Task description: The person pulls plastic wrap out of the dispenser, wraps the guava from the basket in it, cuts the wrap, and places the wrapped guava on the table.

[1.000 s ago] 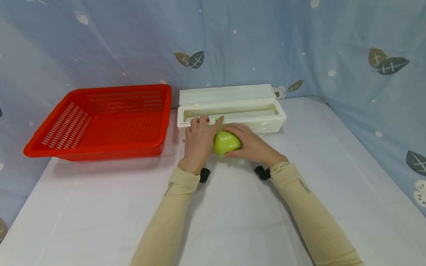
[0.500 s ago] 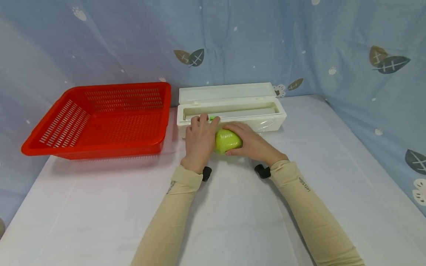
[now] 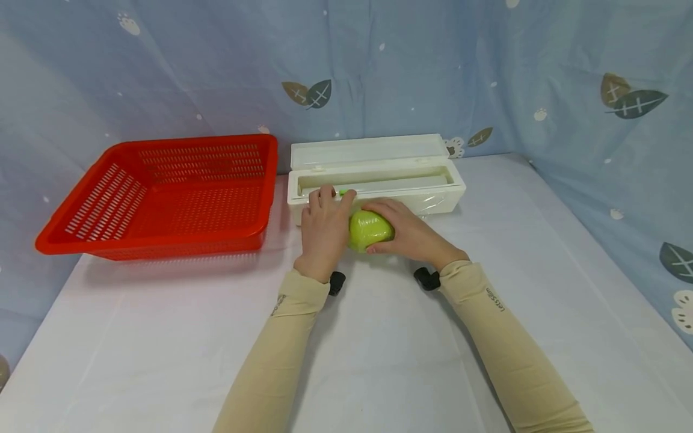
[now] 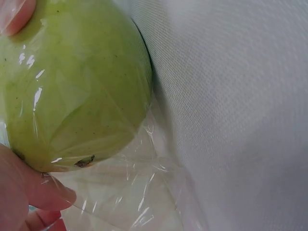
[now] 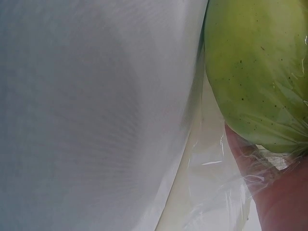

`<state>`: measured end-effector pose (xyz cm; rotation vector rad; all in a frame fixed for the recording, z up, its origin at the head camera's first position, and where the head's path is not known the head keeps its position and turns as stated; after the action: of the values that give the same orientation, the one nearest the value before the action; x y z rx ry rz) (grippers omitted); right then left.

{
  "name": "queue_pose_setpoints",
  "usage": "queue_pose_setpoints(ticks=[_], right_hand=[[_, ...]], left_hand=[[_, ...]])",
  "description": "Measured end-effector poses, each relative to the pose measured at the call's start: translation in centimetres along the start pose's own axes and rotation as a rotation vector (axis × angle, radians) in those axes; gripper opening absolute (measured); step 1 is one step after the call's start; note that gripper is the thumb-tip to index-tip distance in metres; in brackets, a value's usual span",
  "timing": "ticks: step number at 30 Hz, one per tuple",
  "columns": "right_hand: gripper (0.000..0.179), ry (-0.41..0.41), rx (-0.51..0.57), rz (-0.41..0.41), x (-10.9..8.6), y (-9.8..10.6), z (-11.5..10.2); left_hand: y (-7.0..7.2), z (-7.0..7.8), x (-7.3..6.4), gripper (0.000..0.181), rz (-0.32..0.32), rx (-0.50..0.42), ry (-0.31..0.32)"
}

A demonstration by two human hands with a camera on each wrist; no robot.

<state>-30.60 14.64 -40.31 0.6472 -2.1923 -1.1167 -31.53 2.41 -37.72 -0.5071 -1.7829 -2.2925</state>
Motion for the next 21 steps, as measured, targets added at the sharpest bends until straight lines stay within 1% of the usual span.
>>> queue_pose_setpoints(ticks=[5, 12, 21], right_hand=[[0.079, 0.001, 0.005, 0.003, -0.01, 0.00, 0.05], [0.080, -0.016, 0.009, -0.010, -0.04, -0.12, 0.09], [0.079, -0.015, 0.019, 0.003, 0.02, 0.08, -0.08]], left_hand=[[0.28, -0.16, 0.03, 0.041, 0.015, -0.003, 0.015], [0.46, -0.39, 0.06, 0.041, -0.003, -0.006, 0.033], [0.75, -0.69, 0.30, 0.038, -0.018, -0.015, 0.052]])
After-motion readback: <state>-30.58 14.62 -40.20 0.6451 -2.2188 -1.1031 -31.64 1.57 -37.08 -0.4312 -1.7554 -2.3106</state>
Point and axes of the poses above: each hand's wrist, its own x-axis towards the middle knuckle, its own y-axis out of the back of the hand, z = x × y, the point moved 8 cm from there along x, towards the middle knuckle, and after that the axes turned 14 degrees about y, right-handed, at the moved point
